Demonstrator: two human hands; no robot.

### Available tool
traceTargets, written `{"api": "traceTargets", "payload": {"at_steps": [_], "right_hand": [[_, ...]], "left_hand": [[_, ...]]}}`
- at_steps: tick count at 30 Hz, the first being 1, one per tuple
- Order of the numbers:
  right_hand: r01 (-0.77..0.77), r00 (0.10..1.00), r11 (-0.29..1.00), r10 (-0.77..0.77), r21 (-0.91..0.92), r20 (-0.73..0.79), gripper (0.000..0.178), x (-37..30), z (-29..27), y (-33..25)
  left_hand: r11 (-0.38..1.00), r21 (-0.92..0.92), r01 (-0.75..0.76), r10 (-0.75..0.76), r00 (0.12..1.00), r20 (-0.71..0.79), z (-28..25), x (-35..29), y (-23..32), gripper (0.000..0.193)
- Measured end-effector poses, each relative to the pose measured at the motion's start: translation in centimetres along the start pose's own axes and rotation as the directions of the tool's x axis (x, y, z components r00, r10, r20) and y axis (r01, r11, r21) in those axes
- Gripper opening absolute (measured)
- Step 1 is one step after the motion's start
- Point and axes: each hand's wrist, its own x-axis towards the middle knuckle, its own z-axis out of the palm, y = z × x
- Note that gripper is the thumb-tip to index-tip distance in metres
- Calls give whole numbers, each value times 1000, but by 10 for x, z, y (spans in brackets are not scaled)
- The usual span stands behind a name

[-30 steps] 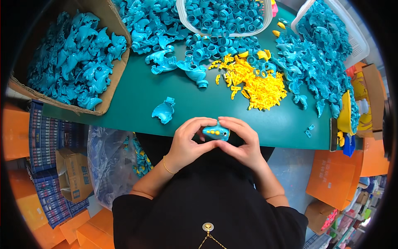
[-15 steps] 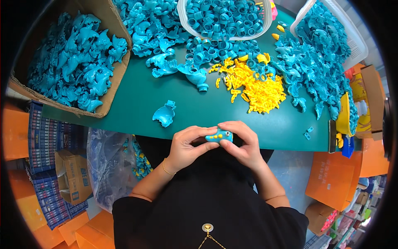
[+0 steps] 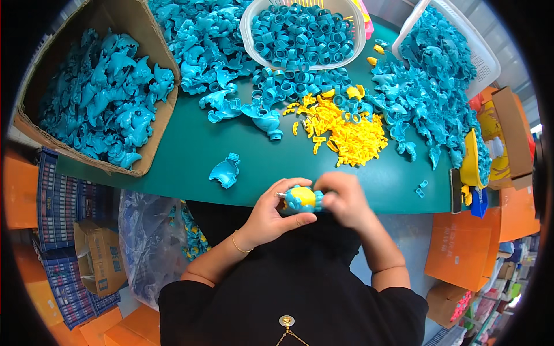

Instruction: Assembling small plastic toy figurines from component parts.

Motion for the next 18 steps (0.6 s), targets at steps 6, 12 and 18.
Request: {"api": "traceTargets", "payload": {"at_steps": [6,12,18], "right_hand": [[-216,921,889,47,-405,-387,35,58,-79,40],[-177,972,781,41,-599,-233,39,70,-90,56],[116,979,990,-127,-75,-159,32,34,-52,-11]], "left_hand": [[861,-502,83,-144,986,-84,-3,-5,5,66],[819,-570,60,-148,983,-110,-4,-2,5,60],[807,-587,67,-209,962,-177,-8,-2,2,56]]}}
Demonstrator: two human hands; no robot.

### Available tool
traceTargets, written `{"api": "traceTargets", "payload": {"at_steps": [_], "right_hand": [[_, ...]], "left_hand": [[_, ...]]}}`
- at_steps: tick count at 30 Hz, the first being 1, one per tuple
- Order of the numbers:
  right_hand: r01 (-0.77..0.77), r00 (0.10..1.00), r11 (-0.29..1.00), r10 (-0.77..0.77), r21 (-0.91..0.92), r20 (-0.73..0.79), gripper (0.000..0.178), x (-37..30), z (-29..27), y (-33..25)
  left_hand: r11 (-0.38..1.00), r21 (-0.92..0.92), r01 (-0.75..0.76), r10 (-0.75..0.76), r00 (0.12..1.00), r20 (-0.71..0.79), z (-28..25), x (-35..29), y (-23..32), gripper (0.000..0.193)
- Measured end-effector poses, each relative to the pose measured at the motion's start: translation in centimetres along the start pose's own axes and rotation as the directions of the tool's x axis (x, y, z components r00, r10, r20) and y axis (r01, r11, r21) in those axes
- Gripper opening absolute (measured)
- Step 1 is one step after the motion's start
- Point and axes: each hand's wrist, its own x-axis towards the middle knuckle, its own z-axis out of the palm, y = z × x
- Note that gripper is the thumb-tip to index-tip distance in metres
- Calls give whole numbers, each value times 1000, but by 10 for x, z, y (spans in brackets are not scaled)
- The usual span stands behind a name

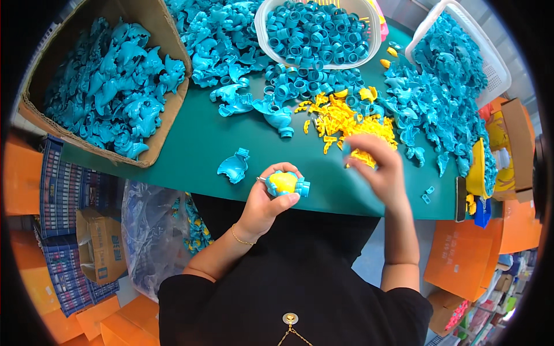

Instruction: Assembling small plastic toy figurines from component parts.

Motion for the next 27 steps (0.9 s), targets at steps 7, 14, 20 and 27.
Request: {"api": "traceTargets", "payload": {"at_steps": [7,14,20,27], "right_hand": [[40,999,962,-34,268,-26,38,-43,55,-20],[107,994,972,-97,209,-56,36,-52,57,-24],[53,997,926,-28,373,-74,34,-67,64,-17],[76,997,898,-66,433,-39,34,-64,65,-30]], "left_hand": [[996,-61,-72,74,997,27,11,2,-3,48],[996,-66,-66,67,998,16,13,-7,-8,48],[938,190,-290,269,955,128,16,-14,-13,53],[852,306,-425,360,900,247,-1,-16,3,60]]}}
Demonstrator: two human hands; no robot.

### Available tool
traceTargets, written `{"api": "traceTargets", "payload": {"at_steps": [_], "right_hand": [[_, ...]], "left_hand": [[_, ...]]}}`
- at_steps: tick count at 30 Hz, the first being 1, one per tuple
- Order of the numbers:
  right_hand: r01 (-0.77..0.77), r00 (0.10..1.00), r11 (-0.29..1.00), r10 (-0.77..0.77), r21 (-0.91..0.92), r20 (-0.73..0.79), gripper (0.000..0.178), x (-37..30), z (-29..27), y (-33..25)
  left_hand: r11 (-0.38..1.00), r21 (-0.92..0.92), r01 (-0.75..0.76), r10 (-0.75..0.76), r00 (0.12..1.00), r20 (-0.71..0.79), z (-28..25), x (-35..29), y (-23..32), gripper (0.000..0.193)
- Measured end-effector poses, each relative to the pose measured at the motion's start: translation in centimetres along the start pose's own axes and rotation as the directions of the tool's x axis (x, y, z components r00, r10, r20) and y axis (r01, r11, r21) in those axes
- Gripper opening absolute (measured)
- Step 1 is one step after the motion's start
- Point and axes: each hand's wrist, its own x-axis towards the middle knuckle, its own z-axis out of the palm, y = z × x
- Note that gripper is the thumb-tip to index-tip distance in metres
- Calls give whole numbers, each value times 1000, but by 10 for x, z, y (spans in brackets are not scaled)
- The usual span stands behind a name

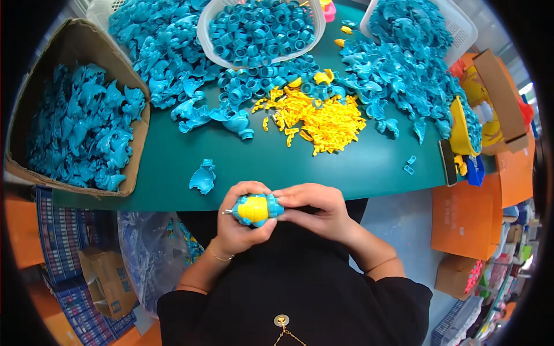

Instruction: Assembling small plastic toy figurines from component parts.

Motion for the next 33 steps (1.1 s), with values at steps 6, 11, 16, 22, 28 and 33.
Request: {"api": "traceTargets", "payload": {"at_steps": [6,11,16,22,28,33], "right_hand": [[-196,945,712,-46,-674,-324,34,10,-86,24],[-498,861,141,-37,-856,-507,52,-19,-188,53],[-547,837,129,82,-827,-540,50,-34,-179,45],[-518,855,127,40,-846,-518,42,-20,-135,24],[-177,981,490,14,-853,-196,23,23,-90,16],[-117,993,462,41,-879,-111,17,43,-73,25]], "left_hand": [[685,728,27,386,834,-395,-78,14,24,51],[202,951,233,387,873,-296,-136,-3,35,51],[-74,934,350,315,897,-311,-137,-18,33,63],[-18,995,-101,292,951,102,-90,-2,54,52],[150,989,0,74,997,-11,-69,5,22,34],[488,845,-219,34,972,232,-37,20,10,16]]}}
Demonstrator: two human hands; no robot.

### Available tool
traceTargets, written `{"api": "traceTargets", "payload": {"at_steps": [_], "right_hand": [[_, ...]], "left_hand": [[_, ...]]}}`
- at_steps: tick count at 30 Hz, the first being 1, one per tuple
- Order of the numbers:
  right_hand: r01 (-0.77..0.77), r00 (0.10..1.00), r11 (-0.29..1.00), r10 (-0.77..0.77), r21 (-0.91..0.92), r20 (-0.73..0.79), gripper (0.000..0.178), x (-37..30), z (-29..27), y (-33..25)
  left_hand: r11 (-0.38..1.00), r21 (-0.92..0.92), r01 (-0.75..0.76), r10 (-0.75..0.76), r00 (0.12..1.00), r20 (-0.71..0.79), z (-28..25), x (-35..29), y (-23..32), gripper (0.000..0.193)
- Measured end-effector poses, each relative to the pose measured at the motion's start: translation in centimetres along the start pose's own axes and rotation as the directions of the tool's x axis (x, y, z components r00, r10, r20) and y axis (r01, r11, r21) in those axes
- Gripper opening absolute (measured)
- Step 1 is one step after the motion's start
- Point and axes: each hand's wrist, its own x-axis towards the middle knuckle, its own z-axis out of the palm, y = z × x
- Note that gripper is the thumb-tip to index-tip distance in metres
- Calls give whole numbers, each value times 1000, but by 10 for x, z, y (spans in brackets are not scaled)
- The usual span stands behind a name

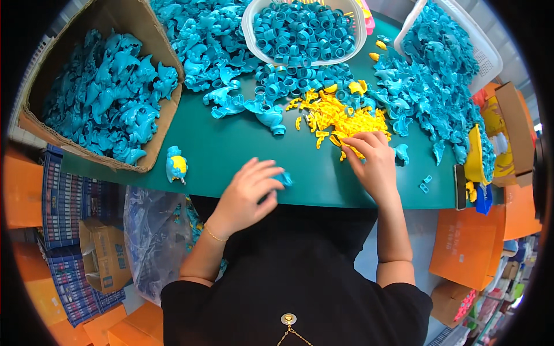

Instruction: Assembling small plastic toy figurines from component parts.

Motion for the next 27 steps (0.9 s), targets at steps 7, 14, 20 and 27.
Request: {"api": "traceTargets", "payload": {"at_steps": [7,14,20,27], "right_hand": [[4,999,993,1,-122,41,15,4,16,3],[117,989,987,-106,109,-106,15,13,12,-3],[168,983,860,-183,482,-17,23,3,27,-45],[28,985,848,-115,529,131,24,-19,47,-55]], "left_hand": [[963,-251,-98,121,990,78,7,4,-1,25],[989,-65,130,-141,967,-211,4,-5,10,57],[988,46,145,-136,979,-154,28,-1,10,62],[993,64,97,-82,976,-201,37,3,16,55]]}}
